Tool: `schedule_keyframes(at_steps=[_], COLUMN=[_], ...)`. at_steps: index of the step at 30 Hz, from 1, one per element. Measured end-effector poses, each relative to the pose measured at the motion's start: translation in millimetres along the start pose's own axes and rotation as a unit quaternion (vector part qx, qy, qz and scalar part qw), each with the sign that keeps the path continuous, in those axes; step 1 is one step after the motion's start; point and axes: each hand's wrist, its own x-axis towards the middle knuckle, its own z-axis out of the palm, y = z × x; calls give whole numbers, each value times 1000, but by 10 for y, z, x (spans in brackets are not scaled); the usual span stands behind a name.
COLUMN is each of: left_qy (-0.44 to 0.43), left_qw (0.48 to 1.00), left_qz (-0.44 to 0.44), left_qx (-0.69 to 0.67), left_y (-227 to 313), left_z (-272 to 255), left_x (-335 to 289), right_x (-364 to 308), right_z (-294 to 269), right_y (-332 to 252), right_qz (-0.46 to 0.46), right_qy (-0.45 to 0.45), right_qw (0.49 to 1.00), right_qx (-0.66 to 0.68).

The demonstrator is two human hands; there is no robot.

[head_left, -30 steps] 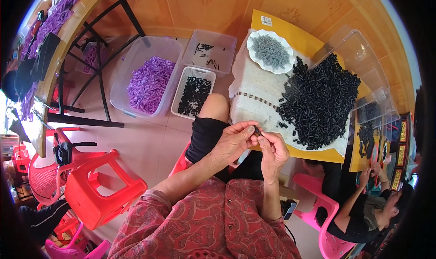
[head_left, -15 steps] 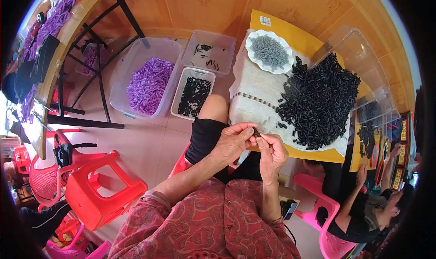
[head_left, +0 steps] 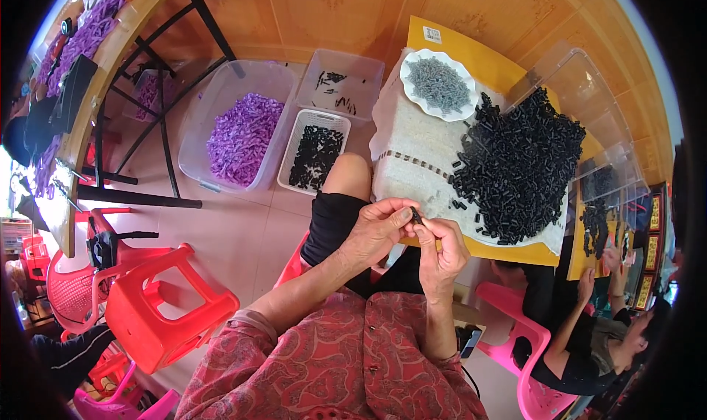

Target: Assembling small components by placing silver rings onto black plastic parts.

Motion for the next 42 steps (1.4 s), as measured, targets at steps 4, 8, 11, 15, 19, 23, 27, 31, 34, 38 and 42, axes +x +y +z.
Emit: schedule_keyframes(at_steps=[4, 8, 11, 15, 19, 23, 27, 31, 34, 38, 42], left_qy=[-10, -5, 0, 4, 22, 15, 44, 53, 40, 36, 41], left_qw=[1000, 1000, 1000, 999, 1000, 1000, 998, 995, 999, 998, 998], left_qz=[-1, 0, -7, -31, -13, -2, 4, -8, -17, -34, -26], left_qx=[-1, 11, 2, -28, 8, 13, 53, 78, -8, -40, -34], left_y=[7, 21, 12, 13, 20, 16, 35, 62, 20, 49, 37], left_z=[-14, 37, 32, 49, 62, 47, 77, 41, -17, 31, 34], left_x=[2, -6, -7, -18, -16, -10, -20, -19, 5, 0, -10], right_x=[47, 54, 40, -23, -21, 12, 24, -3, -33, -91, -102], right_z=[2, -6, 10, 60, 50, 51, 61, 71, 83, 89, 100], right_y=[-63, -82, -73, -9, 19, 2, -13, -3, -30, 79, 99], right_qz=[-50, -49, -46, 4, -13, -29, -40, -28, 17, 32, 40], right_qy=[-7, -8, -7, 5, -6, -5, -8, -17, -21, -14, -19], right_qw=[998, 998, 999, 999, 1000, 999, 998, 998, 1000, 998, 997], right_qx=[-26, -25, -16, 42, 4, -17, -56, -52, -11, 42, 57])
